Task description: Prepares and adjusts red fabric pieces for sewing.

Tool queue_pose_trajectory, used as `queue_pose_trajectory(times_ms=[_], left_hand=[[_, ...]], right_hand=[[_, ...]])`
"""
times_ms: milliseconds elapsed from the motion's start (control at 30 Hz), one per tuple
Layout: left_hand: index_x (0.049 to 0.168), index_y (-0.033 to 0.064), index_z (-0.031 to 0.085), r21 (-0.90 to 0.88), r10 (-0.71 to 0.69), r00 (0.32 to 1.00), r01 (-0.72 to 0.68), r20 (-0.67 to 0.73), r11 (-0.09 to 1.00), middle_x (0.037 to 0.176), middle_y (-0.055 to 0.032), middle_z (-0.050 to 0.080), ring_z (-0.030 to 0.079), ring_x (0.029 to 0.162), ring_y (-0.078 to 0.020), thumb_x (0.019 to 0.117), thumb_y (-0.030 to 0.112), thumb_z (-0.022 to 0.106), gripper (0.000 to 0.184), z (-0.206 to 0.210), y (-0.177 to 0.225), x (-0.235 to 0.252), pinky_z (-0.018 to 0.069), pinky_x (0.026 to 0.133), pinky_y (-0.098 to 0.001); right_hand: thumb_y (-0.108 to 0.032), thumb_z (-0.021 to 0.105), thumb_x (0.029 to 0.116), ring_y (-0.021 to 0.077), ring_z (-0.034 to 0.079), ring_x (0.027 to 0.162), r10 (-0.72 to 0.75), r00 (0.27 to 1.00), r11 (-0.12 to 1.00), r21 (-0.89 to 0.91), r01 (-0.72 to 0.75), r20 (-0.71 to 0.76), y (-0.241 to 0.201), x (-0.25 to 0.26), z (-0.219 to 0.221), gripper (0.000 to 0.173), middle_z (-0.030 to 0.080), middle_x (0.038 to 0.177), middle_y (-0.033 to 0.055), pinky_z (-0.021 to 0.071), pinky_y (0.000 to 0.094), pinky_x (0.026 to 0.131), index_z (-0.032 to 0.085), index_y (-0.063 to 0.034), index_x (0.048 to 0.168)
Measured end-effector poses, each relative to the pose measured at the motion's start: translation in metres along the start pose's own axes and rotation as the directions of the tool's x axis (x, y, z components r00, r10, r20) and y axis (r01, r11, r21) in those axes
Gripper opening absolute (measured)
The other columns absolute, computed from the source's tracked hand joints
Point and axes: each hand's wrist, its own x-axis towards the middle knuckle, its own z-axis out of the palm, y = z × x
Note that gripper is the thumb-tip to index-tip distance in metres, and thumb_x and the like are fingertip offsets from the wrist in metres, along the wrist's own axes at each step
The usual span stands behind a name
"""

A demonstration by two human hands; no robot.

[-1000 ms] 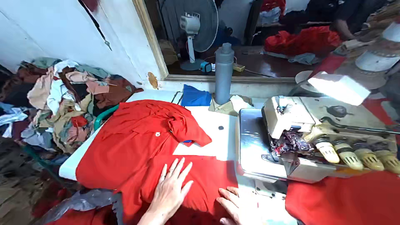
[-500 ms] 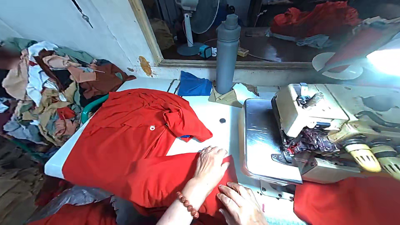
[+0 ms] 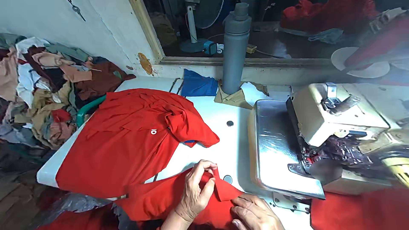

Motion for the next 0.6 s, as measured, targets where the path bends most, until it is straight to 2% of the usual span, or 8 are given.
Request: queue_pose_trajectory(times_ms=[100,200,267,333,400,433,533,600], left_hand=[[0.106,0.0034,0.069,0.044,0.067,0.996,-0.070,0.066,0.997,0.107,-0.0067,0.074,0.068,0.107,-0.0100,0.0946,0.022,0.048,0.031,-0.005,-0.001,-0.001,0.0531,0.098,-0.0265],[0.119,0.0061,0.071,0.227,0.089,0.966,-0.146,0.242,0.963,0.117,-0.0075,0.075,0.068,0.115,-0.0183,0.0863,0.015,0.047,0.041,-0.008,0.004,-0.003,0.0504,0.103,-0.0379],[0.117,0.0128,0.074,0.262,0.106,0.955,-0.181,0.277,0.948,0.112,-0.0047,0.074,0.068,0.114,-0.0188,0.0904,0.011,0.048,0.037,-0.006,0.004,-0.007,0.0509,0.103,-0.0396],[0.103,0.0233,0.077,0.229,0.142,0.959,-0.200,0.247,0.953,0.102,0.0012,0.073,0.065,0.110,-0.0148,0.0960,0.017,0.052,0.027,-0.004,0.001,-0.009,0.0464,0.104,-0.0368],[0.093,0.0203,0.076,0.124,0.153,0.976,-0.172,0.154,0.977,0.096,0.0021,0.072,0.064,0.107,-0.0109,0.0986,0.021,0.056,0.021,-0.001,-0.001,-0.010,0.0442,0.106,-0.0310],[0.091,0.0165,0.074,0.104,0.153,0.983,-0.163,0.098,0.981,0.095,0.0016,0.073,0.066,0.106,-0.0093,0.1007,0.021,0.056,0.021,-0.001,-0.001,-0.010,0.0475,0.104,-0.0275],[0.094,0.0100,0.065,0.240,0.202,0.978,-0.186,-0.043,0.953,0.089,-0.0024,0.070,0.067,0.091,-0.0080,0.1049,0.019,0.046,0.023,0.000,0.005,-0.017,0.0523,0.088,-0.0184],[0.098,0.0099,0.060,0.348,0.267,0.960,-0.224,-0.082,0.911,0.087,-0.0042,0.066,0.065,0.085,-0.0107,0.1064,0.019,0.040,0.023,0.000,0.006,-0.023,0.0524,0.083,-0.0187]], right_hand=[[-0.019,0.062,0.1004,0.0290,0.068,0.116,0.005,1.000,0.999,-0.033,-0.004,0.008,-0.001,0.001,0.001,0.021,0.075,0.118,0.0102,0.0532,0.0434,0.098,0.078,-0.0054,0.105],[-0.019,0.061,0.1014,0.0281,0.068,0.117,0.003,1.000,1.000,-0.020,-0.003,-0.009,0.002,0.001,0.002,0.022,0.076,0.117,0.0097,0.0532,0.0421,0.099,0.078,-0.0057,0.103],[-0.020,0.059,0.1026,0.0276,0.068,0.117,0.028,1.000,0.999,-0.021,-0.028,0.010,-0.001,0.003,-0.002,0.023,0.076,0.117,0.0093,0.0522,0.0425,0.100,0.078,-0.0061,0.104],[-0.020,0.058,0.1037,0.0289,0.068,0.118,0.048,0.998,0.999,-0.013,-0.048,0.029,-0.006,0.005,-0.007,0.025,0.076,0.117,0.0106,0.0512,0.0438,0.103,0.078,-0.0054,0.105],[-0.019,0.059,0.1026,0.0280,0.068,0.116,0.013,1.000,0.999,0.044,-0.013,0.007,0.001,0.004,-0.004,0.024,0.076,0.114,0.0114,0.0517,0.0421,0.101,0.078,-0.0046,0.102],[-0.018,0.059,0.1029,0.0263,0.068,0.116,0.002,1.000,0.994,0.108,-0.002,0.001,0.005,0.005,-0.004,0.023,0.076,0.114,0.0119,0.0515,0.0407,0.102,0.078,-0.0035,0.102],[-0.009,0.051,0.1050,0.0221,0.070,0.108,0.066,0.995,0.952,0.305,-0.039,-0.077,0.007,0.011,-0.005,0.025,0.075,0.107,0.0161,0.0537,0.0339,0.100,0.072,0.0031,0.102],[-0.007,0.046,0.1061,0.0225,0.070,0.103,0.142,0.985,0.934,0.343,-0.099,-0.101,0.002,0.016,-0.005,0.026,0.073,0.106,0.0190,0.0550,0.0341,0.095,0.068,0.0065,0.109]])
